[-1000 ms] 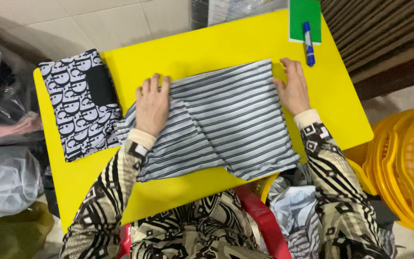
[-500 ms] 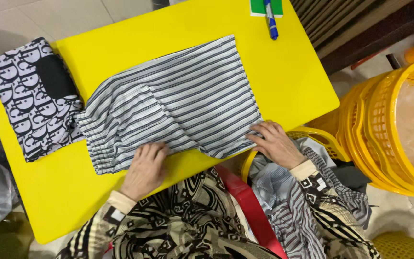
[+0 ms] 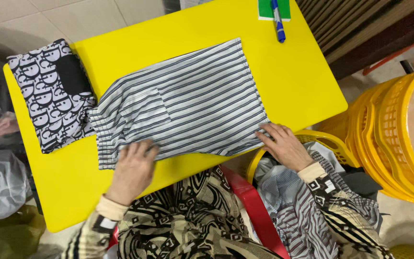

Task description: The person folds several pairs of striped shorts and a pair of gray pants on a yellow table. Each item is smoothed, folded in half, and then folded again into a compact rectangle before being stacked or placed aside.

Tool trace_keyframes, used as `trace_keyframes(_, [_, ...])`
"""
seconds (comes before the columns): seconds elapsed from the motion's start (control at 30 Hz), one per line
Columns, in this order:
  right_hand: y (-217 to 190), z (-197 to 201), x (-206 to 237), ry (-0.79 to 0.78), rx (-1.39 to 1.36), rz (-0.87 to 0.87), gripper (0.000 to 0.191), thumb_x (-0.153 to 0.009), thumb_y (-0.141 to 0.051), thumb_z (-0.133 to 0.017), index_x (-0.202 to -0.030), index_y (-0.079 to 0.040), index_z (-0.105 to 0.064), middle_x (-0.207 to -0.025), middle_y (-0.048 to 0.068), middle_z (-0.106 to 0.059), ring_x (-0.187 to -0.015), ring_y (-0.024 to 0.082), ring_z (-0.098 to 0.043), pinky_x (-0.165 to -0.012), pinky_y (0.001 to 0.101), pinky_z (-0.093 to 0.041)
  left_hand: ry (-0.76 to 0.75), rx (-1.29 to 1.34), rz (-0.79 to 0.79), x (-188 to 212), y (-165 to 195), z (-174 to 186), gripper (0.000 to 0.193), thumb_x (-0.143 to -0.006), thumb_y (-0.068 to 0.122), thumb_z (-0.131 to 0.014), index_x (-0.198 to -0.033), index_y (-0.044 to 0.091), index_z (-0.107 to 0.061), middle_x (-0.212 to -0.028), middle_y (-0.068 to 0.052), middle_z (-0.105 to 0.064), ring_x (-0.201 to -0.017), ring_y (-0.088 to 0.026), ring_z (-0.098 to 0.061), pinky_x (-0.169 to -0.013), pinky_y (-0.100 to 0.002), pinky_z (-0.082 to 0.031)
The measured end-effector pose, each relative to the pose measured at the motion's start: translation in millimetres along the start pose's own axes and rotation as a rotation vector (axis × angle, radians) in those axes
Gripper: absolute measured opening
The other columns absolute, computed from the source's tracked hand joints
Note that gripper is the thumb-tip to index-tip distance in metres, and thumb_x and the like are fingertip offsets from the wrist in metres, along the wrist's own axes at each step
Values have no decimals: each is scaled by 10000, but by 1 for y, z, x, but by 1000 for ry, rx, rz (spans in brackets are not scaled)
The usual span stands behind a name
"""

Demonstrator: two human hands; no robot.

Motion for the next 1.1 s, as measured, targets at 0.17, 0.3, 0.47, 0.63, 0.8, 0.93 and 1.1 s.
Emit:
trace_keyframes(0.17, [1,-5,5,-35,61,5,523,-860,-140,-654,-1372,-112,-552,-1397,121,-538,-1323,303,-492,-1099,458,-379,97,305,-198,-50,100,-44,372,-912,134,-757,-1257,34,-662,-1198,-120,-639,-1085,-250,-579,-956,-374,-487])
trace_keyframes(0.3, [14,-8,4,-55,35,21,507,-850,-72,-633,-1353,-88,-578,-1404,107,-559,-1334,294,-498,-1116,427,-391,128,464,-194,-71,128,-61,499,-752,241,-813,-1166,3,-668,-1107,-138,-634,-1049,-294,-562,-887,-429,-457])
trace_keyframes(0.47, [29,1,-4,-7,-239,51,360,-870,-79,-641,-1230,-82,-662,-1324,93,-614,-1267,303,-551,-1055,402,-447,209,466,-209,-79,131,-65,202,-871,213,-758,-1024,85,-728,-1100,-74,-674,-1053,-246,-592,-865,-396,-485])
trace_keyframes(0.63, [42,21,-28,-124,-323,-46,276,-879,-86,-648,-1151,-77,-697,-1213,73,-701,-1169,274,-634,-1029,390,-478,253,734,-116,-97,122,-63,171,-1004,259,-668,-1016,107,-745,-954,-81,-774,-801,-188,-712,-715,-336,-595])
trace_keyframes(0.8, [64,37,-70,-33,-585,-306,315,-943,-89,-636,-1256,-67,-669,-1196,74,-713,-1104,221,-677,-985,338,-509,41,825,256,-138,86,-57,202,-979,257,-670,-1029,79,-751,-790,-168,-750,-642,-317,-717,-623,-424,-577])
trace_keyframes(0.93, [76,25,-100,105,-873,-270,298,-940,-13,-655,-1238,-23,-644,-1198,64,-700,-1139,144,-630,-997,298,-490,240,880,328,-159,66,-48,174,-934,209,-709,-1023,62,-736,-814,-221,-729,-762,-429,-694,-662,-501,-555])
trace_keyframes(1.1, [92,-4,-124,159,-1072,-297,365,-973,7,-621,-1332,-26,-561,-1260,39,-623,-1176,116,-572,-1005,273,-468,169,811,398,-167,59,-65,152,-937,211,-682,-1033,94,-691,-799,-204,-729,-756,-433,-696,-690,-521,-557])
Point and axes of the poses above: each hand's wrist, its own x-axis away from the middle knuckle, its own z-axis out of the back of the hand, y = z × x, the point moved 3 cm from there along -x, towards the middle knuckle
